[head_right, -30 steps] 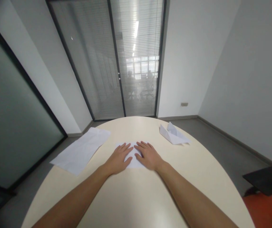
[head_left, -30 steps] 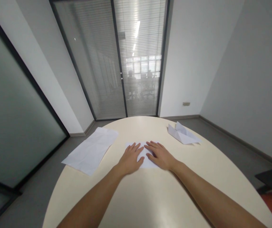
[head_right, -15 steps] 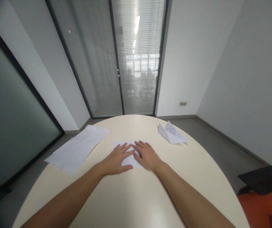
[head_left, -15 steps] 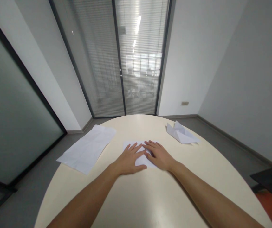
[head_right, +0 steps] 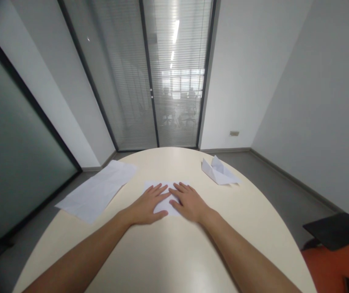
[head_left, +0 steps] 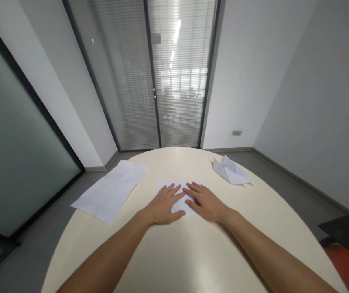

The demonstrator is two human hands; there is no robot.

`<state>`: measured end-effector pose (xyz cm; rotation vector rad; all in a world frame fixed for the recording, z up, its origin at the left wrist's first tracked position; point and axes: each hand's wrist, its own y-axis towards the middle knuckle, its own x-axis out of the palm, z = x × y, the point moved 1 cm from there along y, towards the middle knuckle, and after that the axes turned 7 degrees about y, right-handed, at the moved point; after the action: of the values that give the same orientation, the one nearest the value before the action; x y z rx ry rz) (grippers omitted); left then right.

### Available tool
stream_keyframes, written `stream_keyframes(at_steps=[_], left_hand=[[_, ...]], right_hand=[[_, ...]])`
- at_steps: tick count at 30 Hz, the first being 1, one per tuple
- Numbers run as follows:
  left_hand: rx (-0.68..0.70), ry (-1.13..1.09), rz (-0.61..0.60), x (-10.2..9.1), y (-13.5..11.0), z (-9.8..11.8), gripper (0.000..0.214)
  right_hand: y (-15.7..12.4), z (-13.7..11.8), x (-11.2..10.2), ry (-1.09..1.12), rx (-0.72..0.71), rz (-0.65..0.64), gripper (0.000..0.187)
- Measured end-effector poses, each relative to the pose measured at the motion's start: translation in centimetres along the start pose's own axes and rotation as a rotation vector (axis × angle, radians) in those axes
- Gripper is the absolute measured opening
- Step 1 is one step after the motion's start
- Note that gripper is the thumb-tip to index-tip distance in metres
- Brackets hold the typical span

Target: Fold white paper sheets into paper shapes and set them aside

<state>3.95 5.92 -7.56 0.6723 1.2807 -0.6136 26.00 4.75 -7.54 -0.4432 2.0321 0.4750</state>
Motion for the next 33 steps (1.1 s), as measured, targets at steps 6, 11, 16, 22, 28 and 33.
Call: stream_keyframes(at_steps=[6, 11, 16, 22, 28, 33], left_hand=[[-0.097, 0.042, -0.007, 0.6, 0.1, -0.3, 0.059], [-0.204, 0.104, 0.022, 1.2, 0.2, -1.1, 0.054], [-0.161, 0.127, 0.139, 0.4, 0.2, -0.7, 0.047], [0.027, 0.072, 0.245, -0.2, 0.2, 0.1, 0.040], [0.025, 0.057, 0.274, 0.1, 0.3, -0.1, 0.033], [-0.036, 0.058, 0.276, 0.0, 0.4, -0.2, 0.033]], right_hand=[[-0.8, -0.3, -0.4, 0.013, 0.079, -0.183, 0.081], [-0.8, -0.5, -0.6, 0.020, 0.026, -0.213, 0.089], [-0.4, -0.4, -0.7, 0.016, -0.051, -0.121, 0.079], [0.1, -0.9, -0.8, 0.008, -0.071, 0.019, 0.058], [0.3, -1.1, -0.7, 0.053, -0.099, 0.059, 0.044], [0.2, -0.8, -1.1, 0.121, -0.116, 0.062, 0.037]])
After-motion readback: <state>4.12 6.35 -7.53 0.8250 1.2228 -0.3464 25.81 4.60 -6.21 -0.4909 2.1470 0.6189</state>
